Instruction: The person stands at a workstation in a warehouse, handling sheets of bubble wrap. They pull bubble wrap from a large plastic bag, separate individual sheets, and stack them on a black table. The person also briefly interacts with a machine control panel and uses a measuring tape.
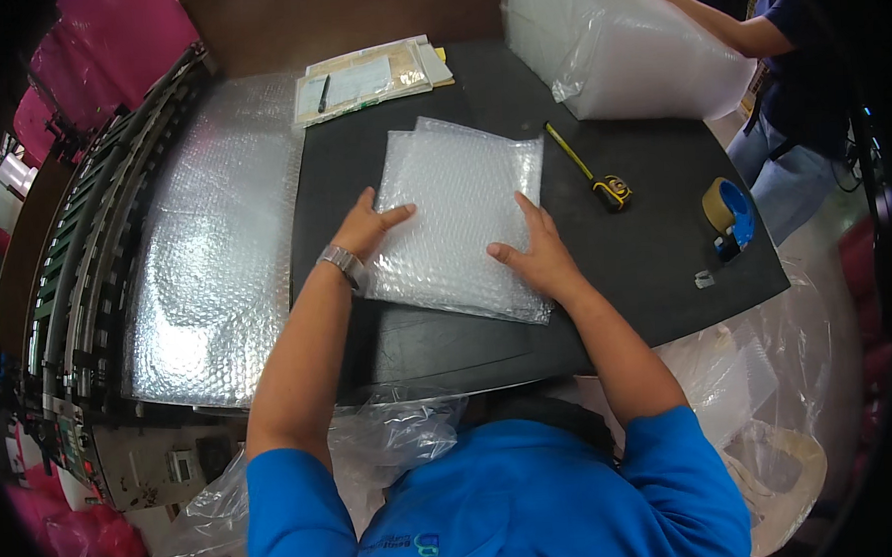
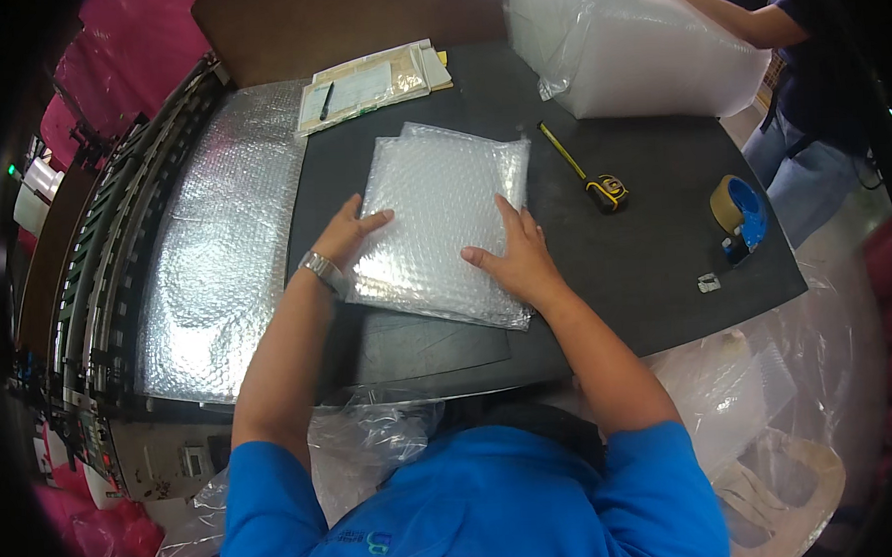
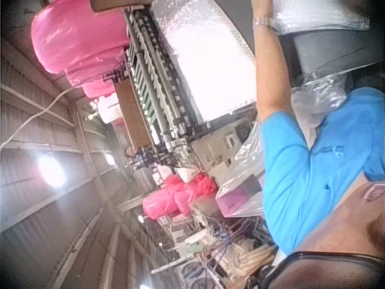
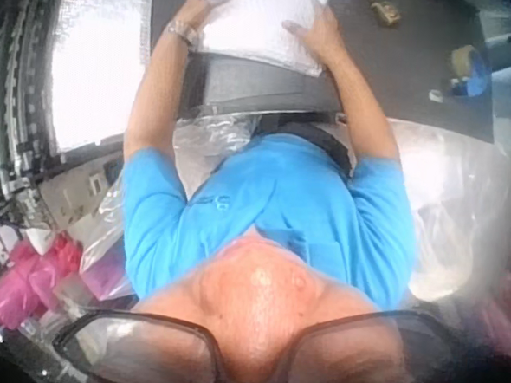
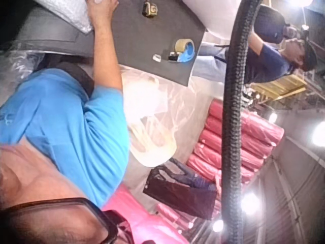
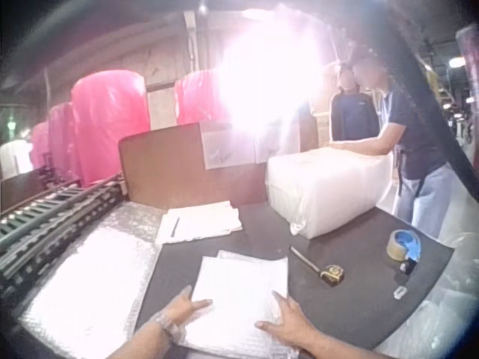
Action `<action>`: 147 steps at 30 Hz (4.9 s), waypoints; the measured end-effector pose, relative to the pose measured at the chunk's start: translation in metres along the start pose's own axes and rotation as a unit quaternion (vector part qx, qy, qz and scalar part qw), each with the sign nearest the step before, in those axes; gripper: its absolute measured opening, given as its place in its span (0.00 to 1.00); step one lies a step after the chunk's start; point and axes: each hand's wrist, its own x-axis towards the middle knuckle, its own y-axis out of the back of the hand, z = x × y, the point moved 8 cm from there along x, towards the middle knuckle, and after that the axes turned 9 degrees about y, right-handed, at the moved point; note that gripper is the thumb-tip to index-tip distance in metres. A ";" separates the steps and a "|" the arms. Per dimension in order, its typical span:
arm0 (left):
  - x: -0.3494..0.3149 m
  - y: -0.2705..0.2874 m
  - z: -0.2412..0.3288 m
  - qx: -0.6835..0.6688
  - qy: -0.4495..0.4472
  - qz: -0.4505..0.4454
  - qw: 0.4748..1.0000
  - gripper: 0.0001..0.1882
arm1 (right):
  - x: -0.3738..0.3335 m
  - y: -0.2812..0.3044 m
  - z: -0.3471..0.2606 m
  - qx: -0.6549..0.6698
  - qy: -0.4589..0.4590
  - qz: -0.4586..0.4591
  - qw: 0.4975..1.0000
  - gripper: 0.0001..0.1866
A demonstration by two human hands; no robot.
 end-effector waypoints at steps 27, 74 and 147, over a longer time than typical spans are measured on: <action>0.003 -0.058 -0.013 -0.139 -0.185 -0.199 0.952 0.24 | -0.096 0.060 0.013 -0.109 -0.048 0.083 0.989 0.51; 0.128 0.001 -0.083 -0.060 -0.101 -0.093 0.989 0.23 | -0.061 0.058 -0.038 0.363 0.039 0.103 0.925 0.38; -0.307 0.205 0.002 0.025 -0.392 0.559 0.730 0.25 | 0.017 -0.011 -0.005 0.410 0.013 -0.021 0.912 0.28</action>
